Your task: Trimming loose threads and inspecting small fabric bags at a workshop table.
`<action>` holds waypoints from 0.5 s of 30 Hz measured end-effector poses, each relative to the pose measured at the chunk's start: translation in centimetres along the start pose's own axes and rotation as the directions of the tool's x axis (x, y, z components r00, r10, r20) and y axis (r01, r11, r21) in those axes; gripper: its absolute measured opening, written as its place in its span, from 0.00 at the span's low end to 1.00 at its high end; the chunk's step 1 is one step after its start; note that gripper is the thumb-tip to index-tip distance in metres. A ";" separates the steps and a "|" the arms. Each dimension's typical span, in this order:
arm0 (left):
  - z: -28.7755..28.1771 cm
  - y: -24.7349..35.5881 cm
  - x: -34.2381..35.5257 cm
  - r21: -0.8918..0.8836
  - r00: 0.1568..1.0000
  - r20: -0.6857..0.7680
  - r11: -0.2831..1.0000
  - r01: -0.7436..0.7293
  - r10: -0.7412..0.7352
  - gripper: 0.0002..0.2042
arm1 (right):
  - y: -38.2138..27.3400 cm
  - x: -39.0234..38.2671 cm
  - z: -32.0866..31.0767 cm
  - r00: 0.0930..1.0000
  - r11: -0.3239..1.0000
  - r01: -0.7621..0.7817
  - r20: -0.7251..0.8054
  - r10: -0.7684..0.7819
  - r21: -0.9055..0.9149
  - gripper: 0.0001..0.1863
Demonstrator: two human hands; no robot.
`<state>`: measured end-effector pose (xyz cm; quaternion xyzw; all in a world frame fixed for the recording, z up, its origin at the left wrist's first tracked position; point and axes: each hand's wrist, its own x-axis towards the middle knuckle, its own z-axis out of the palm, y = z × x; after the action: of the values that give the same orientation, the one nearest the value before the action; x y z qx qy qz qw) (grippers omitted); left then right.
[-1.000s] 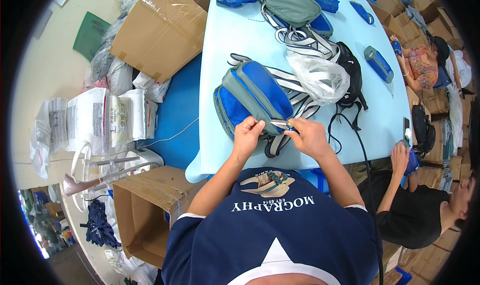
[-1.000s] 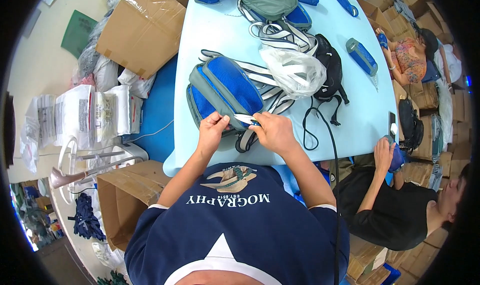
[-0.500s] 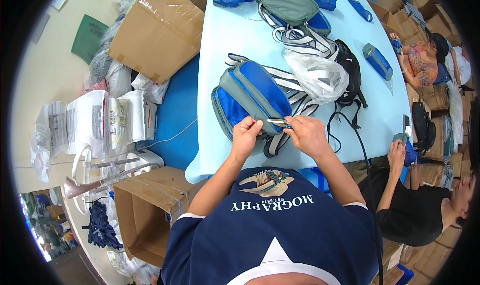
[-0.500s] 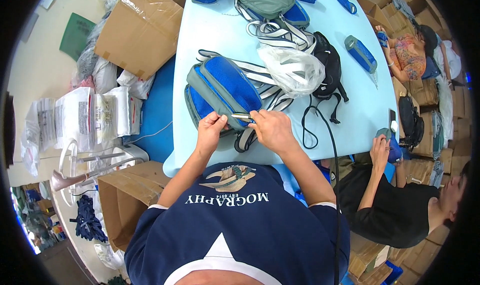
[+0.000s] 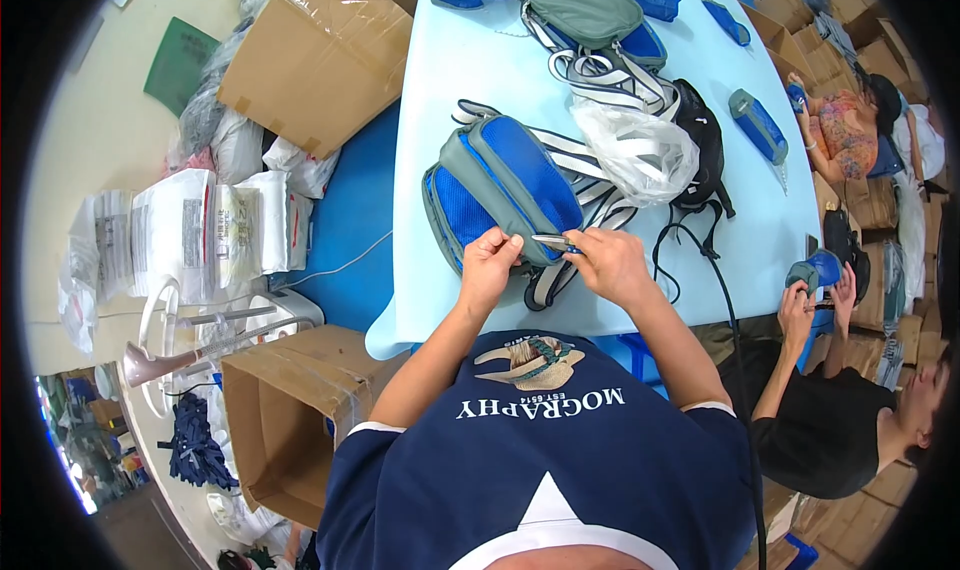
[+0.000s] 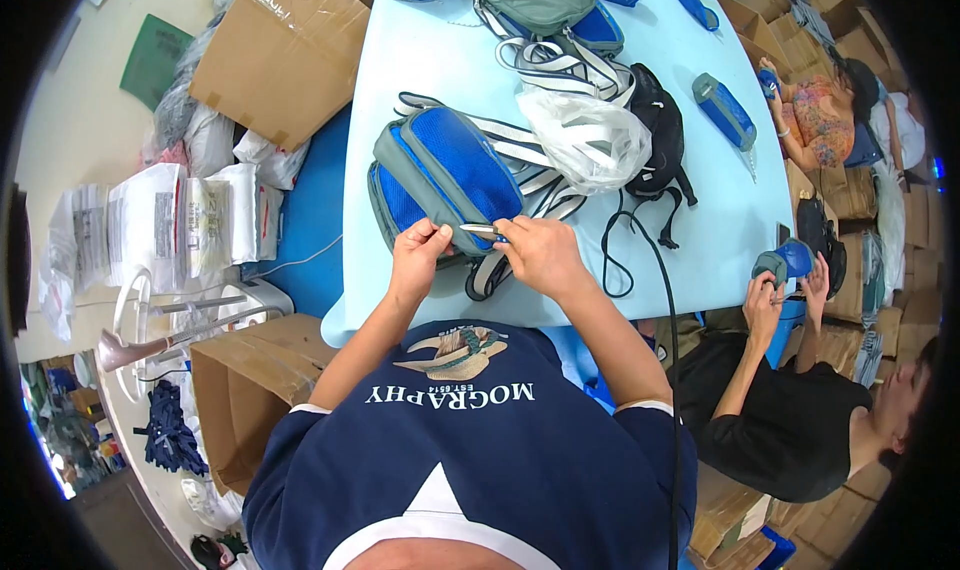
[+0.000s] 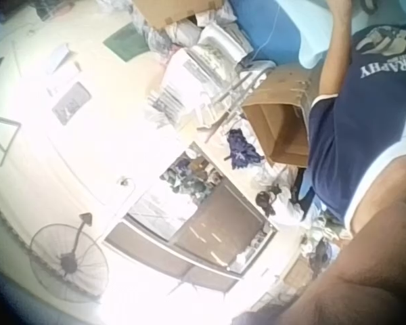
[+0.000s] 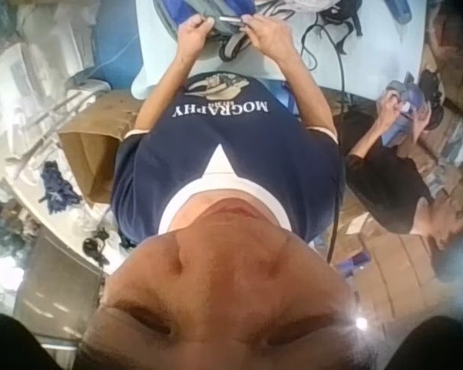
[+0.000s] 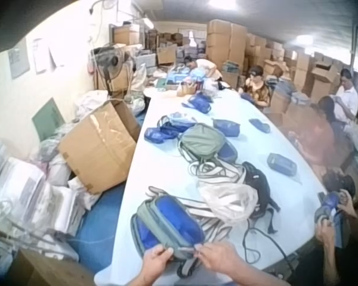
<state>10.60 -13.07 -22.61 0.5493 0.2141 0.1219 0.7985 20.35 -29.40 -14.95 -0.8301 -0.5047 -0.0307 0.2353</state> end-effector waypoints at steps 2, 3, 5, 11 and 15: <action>-0.1 0.0 0.0 -0.001 1.000 0.012 1.000 0.004 -0.004 0.08 | 1.3 -0.5 2.4 0.992 0.940 -0.105 -0.035 0.123 0.324 0.12; -0.2 0.0 -0.1 -0.005 1.000 0.020 1.000 0.007 -0.007 0.07 | 2.0 -0.7 3.3 0.970 0.769 -0.176 -0.027 0.243 0.615 0.11; -0.7 0.1 -0.7 -0.009 1.000 0.020 1.000 0.019 -0.018 0.07 | 3.8 -0.7 4.1 0.824 0.112 -0.340 0.238 0.515 0.934 0.13; -8.2 -0.9 -2.6 0.180 0.957 -0.055 0.940 0.288 -0.283 0.09 | 10.5 -1.8 7.2 0.705 0.659 -0.598 -0.090 0.703 0.457 0.18; -11.0 1.0 -0.7 0.420 0.822 -0.541 0.904 0.084 0.175 0.21 | 7.1 1.3 9.1 0.842 0.733 -0.449 -0.031 0.538 0.510 0.17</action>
<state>4.79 -3.90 -24.87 0.6536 0.4492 0.2493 0.5558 25.37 -27.18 -25.21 -0.8422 -0.2334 0.0867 0.4783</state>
